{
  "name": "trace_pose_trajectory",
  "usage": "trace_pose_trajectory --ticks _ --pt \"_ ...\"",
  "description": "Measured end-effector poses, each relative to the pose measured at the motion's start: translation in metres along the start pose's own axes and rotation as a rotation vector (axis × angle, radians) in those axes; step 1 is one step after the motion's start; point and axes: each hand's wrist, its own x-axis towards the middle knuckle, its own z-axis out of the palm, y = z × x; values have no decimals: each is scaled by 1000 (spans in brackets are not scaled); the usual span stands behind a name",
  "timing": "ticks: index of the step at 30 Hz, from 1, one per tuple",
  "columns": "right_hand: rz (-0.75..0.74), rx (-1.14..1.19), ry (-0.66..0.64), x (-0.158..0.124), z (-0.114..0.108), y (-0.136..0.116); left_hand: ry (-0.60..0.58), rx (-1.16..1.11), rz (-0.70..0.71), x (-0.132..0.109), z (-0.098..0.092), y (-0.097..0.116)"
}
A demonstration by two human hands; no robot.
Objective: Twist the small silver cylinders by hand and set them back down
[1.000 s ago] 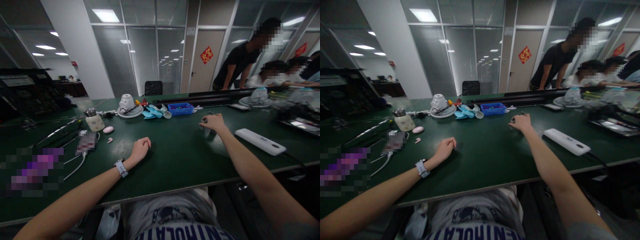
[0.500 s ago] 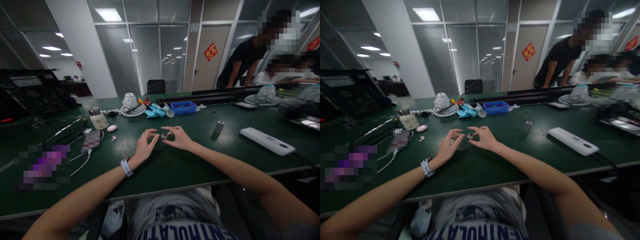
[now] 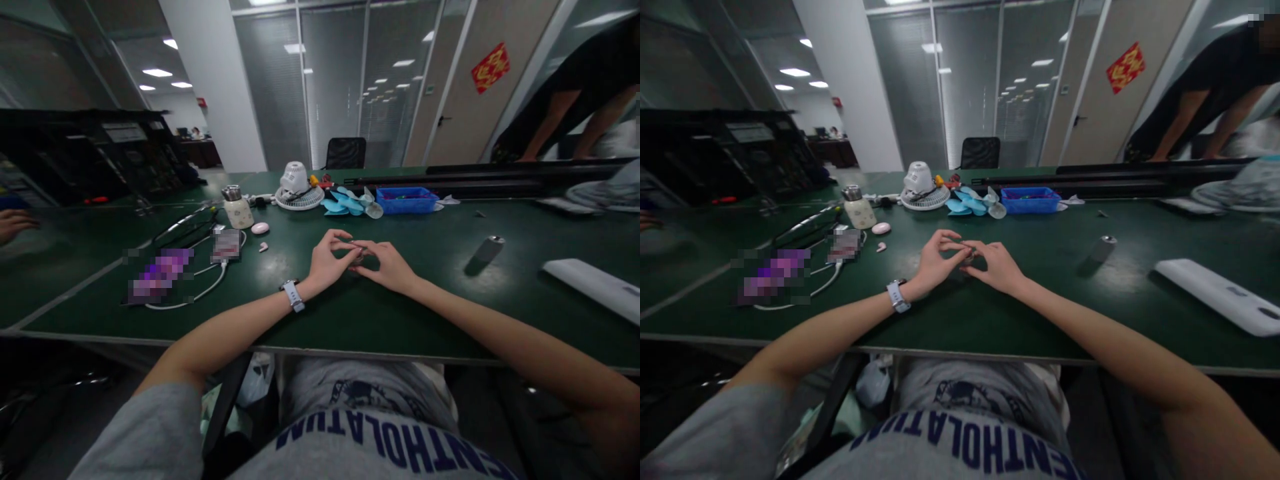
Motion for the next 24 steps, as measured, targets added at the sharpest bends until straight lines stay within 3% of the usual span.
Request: trace_pose_trajectory --ticks 5,10,13,18,24 --pt "19 6 8 -2 0 0 67 20 -10 -1 -7 -6" --pt "22 -46 -5 -4 -5 -4 -111 91 -177 -4 -20 -28" --pt "28 -67 -2 -6 -8 -4 -129 127 -207 -6 -22 -36" --pt "-5 -98 -12 -8 -10 2 -216 212 -165 -8 -20 -29" --pt "-19 -133 -18 -8 -10 1 -217 228 -190 -9 -20 -22"
